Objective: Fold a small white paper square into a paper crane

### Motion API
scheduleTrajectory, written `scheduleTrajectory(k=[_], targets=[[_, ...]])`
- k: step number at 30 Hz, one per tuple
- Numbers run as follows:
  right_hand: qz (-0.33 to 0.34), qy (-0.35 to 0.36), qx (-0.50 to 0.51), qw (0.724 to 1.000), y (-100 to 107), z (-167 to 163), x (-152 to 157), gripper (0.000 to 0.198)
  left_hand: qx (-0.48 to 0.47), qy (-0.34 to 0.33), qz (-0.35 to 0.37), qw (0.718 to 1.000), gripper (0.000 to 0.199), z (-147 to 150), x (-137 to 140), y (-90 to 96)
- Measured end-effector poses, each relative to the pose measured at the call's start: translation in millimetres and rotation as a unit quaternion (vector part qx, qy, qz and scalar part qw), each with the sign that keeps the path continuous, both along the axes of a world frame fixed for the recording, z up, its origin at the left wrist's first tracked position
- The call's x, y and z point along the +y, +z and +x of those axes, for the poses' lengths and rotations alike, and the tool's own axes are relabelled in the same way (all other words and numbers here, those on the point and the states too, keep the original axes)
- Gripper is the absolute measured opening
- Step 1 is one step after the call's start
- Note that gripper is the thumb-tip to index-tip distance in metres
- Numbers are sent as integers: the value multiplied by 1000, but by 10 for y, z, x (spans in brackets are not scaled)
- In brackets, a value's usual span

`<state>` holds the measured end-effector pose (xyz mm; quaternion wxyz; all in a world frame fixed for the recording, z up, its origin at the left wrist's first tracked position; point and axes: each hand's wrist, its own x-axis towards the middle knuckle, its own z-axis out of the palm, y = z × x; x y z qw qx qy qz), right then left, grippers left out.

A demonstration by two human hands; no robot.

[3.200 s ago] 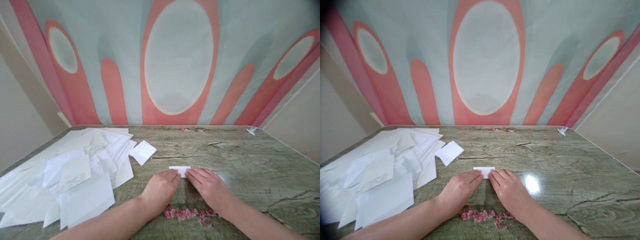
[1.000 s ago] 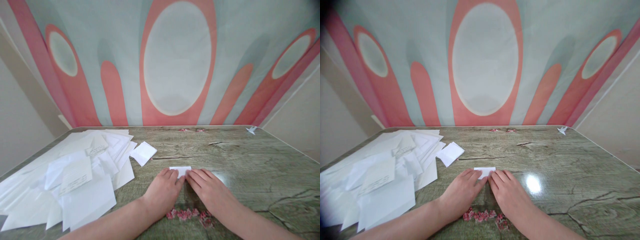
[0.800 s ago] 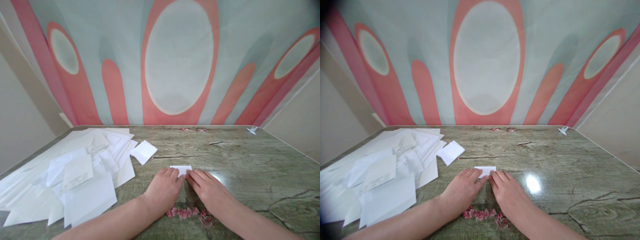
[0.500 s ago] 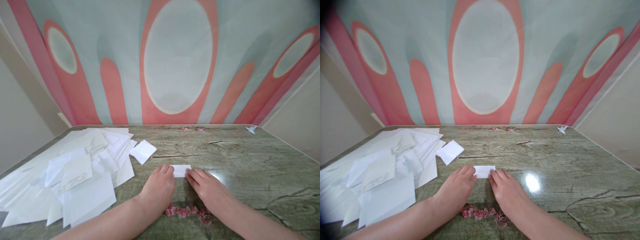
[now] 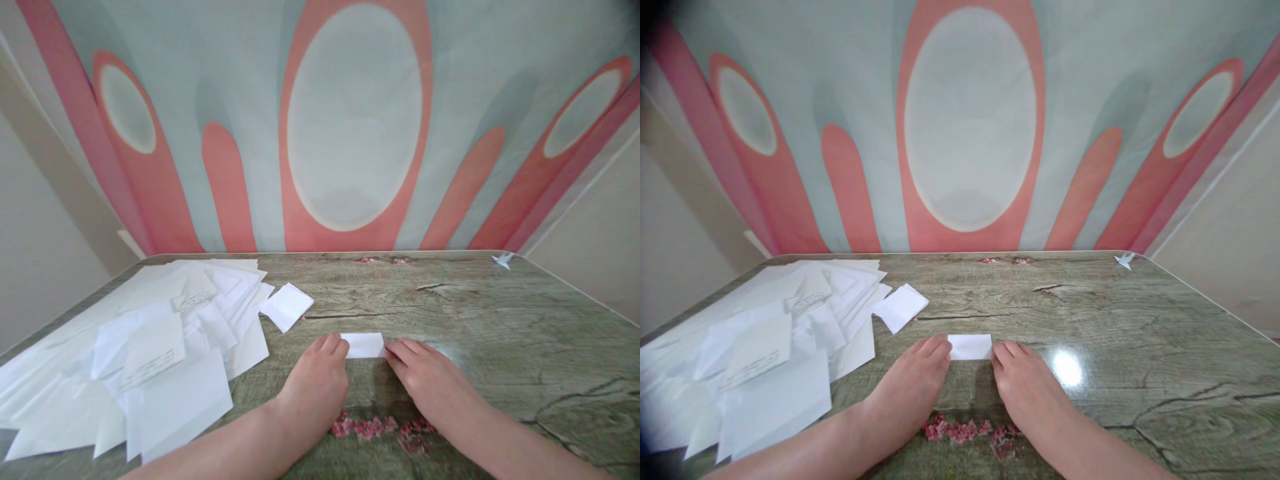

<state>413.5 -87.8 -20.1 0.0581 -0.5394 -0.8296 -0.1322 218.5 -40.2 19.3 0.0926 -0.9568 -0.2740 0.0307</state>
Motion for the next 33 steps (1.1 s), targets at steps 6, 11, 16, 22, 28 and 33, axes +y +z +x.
scheduleTrajectory(k=[6, 11, 16, 22, 28, 33], targets=[[3, -20, 169, 985, 19, 114, 104, 28, 6, -57, 10, 998, 24, -8, -33, -196], [-43, -46, 292, 954, -24, 80, 233, 38, 3, -54, 13, 998, 24, 4, -26, -212], [-109, -38, 346, 931, -21, 84, 311, 27, 16, -37, -35, 999, 18, 11, 8, -81], [-129, -66, 373, 917, 14, 94, 304, 17, -166, 29, -102, 980, 15, -47, 190, -119], [-127, -71, 381, 913, 36, 64, 263, 14, -303, 56, -190, 932, 38, -64, 346, -242], [-127, -58, 397, 907, 10, 68, 246, 13, -294, 42, -204, 933, 28, -59, 340, -231]])
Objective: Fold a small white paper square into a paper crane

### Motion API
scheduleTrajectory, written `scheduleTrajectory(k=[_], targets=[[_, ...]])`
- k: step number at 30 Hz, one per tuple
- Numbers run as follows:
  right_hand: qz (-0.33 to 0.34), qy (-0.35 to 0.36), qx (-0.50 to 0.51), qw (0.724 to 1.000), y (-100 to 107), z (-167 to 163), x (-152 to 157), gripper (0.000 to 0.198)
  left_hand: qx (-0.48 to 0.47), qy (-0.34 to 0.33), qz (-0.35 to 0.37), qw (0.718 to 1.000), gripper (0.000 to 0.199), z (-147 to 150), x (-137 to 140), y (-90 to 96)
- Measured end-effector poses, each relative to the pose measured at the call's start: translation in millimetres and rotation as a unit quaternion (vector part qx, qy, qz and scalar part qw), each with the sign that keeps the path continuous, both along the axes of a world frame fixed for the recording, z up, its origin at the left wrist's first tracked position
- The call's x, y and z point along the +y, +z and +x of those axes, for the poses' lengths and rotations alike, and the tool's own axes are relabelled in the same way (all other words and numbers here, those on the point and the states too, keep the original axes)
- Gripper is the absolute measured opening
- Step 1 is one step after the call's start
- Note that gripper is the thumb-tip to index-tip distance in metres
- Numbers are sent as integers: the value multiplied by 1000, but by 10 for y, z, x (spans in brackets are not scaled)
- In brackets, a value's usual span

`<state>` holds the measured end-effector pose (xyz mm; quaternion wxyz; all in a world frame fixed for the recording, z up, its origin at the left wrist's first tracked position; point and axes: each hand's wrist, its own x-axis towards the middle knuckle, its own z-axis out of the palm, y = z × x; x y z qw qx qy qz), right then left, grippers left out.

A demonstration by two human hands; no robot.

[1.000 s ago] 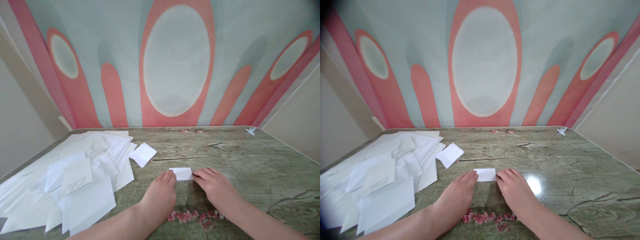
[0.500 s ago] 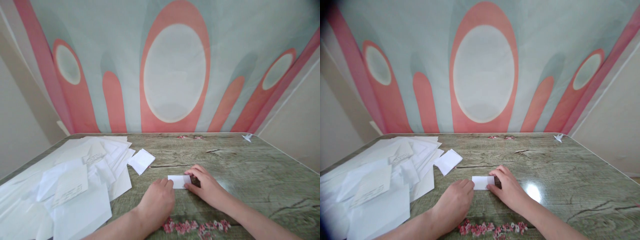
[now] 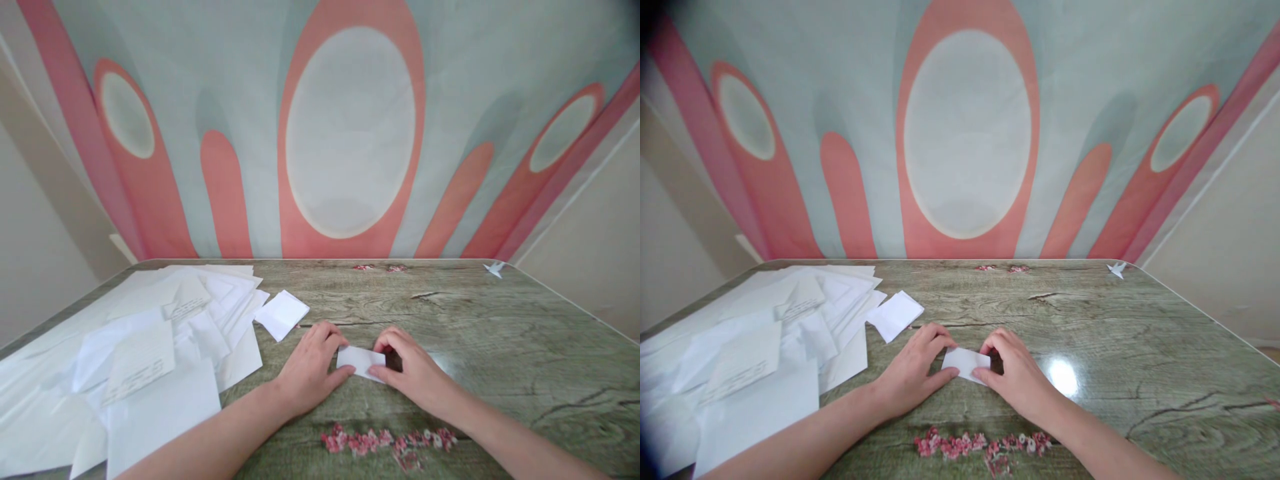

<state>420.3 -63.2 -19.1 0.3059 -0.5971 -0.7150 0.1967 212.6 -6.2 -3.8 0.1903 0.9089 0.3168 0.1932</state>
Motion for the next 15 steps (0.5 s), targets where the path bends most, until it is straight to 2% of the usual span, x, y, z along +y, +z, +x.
scheduleTrajectory(k=[4, 9, 15], targets=[[2, 14, 11, 1000, -11, 1, -14, 10, 1, -2, 8, 1000, 36, -1, -8, 3], [9, 26, 39, 999, 3, -17, -47, 6, -29, -14, -7, 999, 29, -4, 4, -14], [27, 30, 84, 996, 19, -35, -77, 7, -71, -25, -58, 995, 24, -5, 12, -32]])
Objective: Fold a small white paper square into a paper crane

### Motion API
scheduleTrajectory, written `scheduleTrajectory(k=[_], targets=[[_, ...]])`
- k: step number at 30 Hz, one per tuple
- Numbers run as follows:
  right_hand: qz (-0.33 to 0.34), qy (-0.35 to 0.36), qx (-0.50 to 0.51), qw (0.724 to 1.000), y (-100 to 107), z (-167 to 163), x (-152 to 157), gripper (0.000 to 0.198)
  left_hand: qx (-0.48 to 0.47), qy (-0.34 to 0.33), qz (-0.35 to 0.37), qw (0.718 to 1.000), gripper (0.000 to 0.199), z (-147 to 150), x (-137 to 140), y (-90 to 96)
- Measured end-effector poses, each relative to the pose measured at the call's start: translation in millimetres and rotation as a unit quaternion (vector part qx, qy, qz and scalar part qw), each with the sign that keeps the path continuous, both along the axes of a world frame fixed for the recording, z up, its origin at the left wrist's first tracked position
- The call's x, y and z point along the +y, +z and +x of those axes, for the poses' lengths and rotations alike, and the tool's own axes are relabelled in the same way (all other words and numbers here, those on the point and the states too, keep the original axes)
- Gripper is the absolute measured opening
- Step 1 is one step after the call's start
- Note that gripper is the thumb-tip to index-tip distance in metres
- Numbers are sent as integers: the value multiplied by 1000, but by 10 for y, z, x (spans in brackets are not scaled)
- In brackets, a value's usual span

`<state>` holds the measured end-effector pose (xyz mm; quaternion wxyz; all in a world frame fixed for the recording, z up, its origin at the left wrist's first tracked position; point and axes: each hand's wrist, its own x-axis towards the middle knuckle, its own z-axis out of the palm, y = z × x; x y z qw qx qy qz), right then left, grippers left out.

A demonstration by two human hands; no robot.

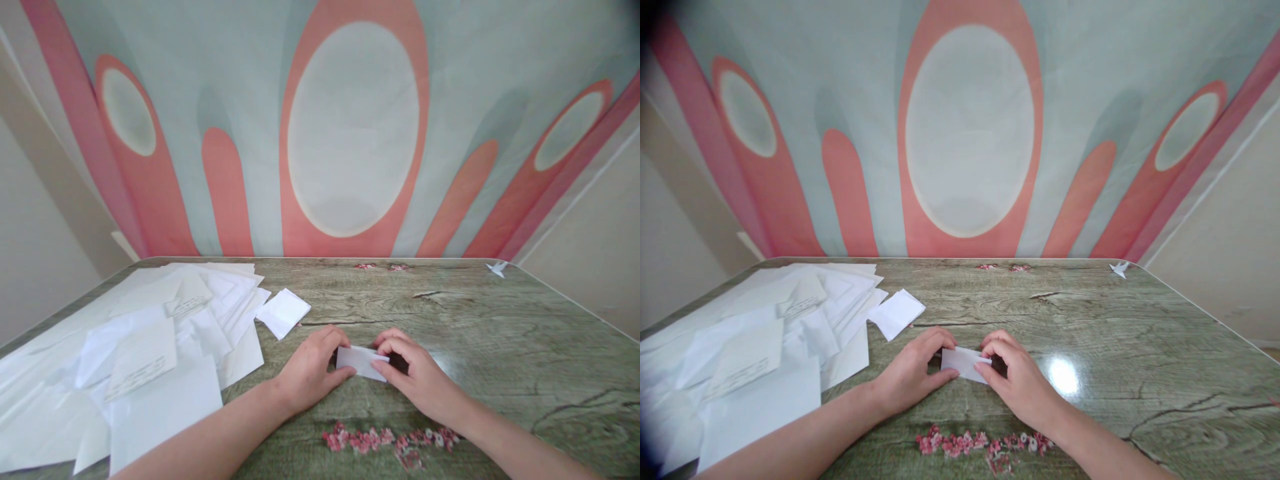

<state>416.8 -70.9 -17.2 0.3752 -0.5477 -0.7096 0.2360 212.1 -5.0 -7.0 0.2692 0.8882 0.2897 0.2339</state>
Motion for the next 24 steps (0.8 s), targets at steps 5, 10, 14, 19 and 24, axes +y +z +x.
scheduleTrajectory(k=[5, 10, 14, 19, 24], targets=[[-34, -14, 76, 996, -28, -36, -31, 13, -44, 19, -20, 999, 25, 2, -20, 4], [-13, -18, 81, 996, 34, -69, -68, 13, -66, -11, -3, 998, 20, 6, -33, 26], [61, -6, 39, 997, 91, -45, -71, 13, -97, -29, 44, 994, 19, 3, -36, 21], [192, -26, 2, 981, 79, 7, -76, 17, -137, -11, 133, 982, 18, -15, -67, 31], [226, -38, -9, 973, 96, 3, -98, 23, -145, -15, 153, 977, 16, -26, -92, 41]])
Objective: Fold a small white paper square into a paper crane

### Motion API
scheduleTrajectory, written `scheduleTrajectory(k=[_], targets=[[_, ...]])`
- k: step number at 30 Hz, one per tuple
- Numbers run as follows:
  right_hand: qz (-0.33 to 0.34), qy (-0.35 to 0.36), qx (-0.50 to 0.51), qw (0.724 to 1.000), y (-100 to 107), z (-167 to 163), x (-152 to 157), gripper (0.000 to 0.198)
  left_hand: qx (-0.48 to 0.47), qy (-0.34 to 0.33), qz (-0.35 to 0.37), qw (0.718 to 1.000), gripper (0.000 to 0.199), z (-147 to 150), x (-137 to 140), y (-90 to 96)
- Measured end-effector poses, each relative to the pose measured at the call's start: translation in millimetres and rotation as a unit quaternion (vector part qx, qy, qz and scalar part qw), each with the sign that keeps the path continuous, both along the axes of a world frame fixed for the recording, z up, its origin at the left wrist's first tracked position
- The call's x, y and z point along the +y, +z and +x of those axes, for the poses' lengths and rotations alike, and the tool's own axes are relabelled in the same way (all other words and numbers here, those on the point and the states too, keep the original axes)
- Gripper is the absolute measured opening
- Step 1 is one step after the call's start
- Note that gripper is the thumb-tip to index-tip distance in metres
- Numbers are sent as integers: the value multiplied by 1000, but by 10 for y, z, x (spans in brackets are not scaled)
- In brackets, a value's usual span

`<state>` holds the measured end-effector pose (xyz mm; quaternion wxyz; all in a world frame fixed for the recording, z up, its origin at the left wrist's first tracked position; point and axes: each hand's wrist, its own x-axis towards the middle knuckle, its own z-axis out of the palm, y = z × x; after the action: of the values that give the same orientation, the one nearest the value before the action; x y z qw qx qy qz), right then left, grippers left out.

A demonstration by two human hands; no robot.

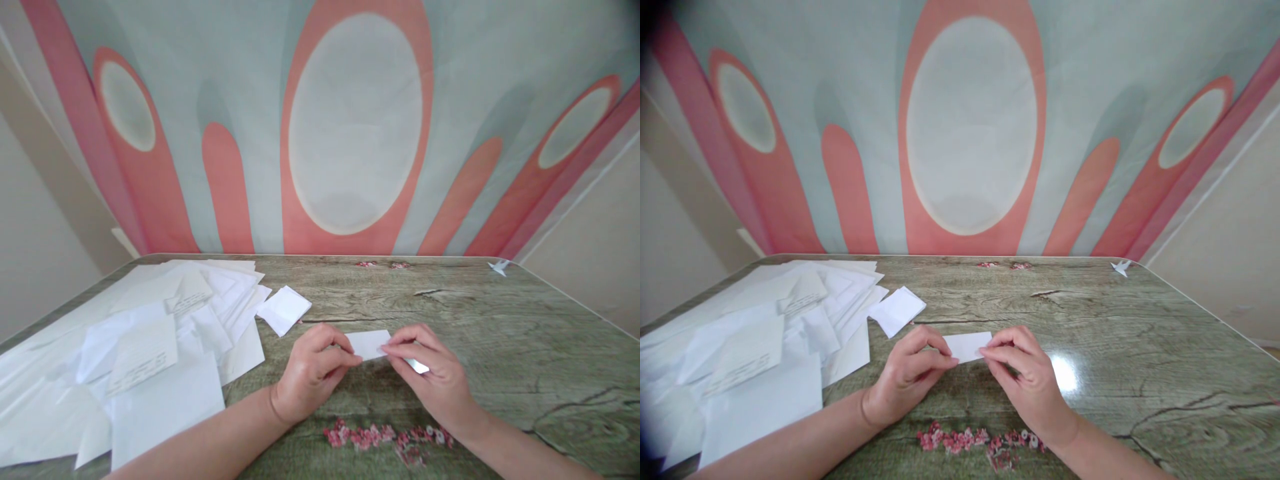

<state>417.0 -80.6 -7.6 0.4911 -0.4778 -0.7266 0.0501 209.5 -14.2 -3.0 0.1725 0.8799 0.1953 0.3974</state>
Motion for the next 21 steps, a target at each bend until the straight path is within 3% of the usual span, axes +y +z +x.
scheduleTrajectory(k=[8, 11, 14, 17, 21], targets=[[-11, 4, -3, 1000, -14, 7, -33, 23, -5, 1, -30, 1000, 10, 6, -24, 33], [-8, -1, 1, 1000, -30, 22, -39, 23, 5, 6, -92, 996, 54, 12, -43, 86], [12, -10, -9, 1000, -24, 21, -49, 25, 3, -10, -185, 983, 65, 25, -44, 89], [40, 0, -22, 999, -4, 11, -61, 27, -47, -76, -347, 933, 64, 50, -34, 37], [63, 8, -36, 997, 12, 9, -65, 29, -118, -194, -542, 809, 69, 84, -26, -11]])
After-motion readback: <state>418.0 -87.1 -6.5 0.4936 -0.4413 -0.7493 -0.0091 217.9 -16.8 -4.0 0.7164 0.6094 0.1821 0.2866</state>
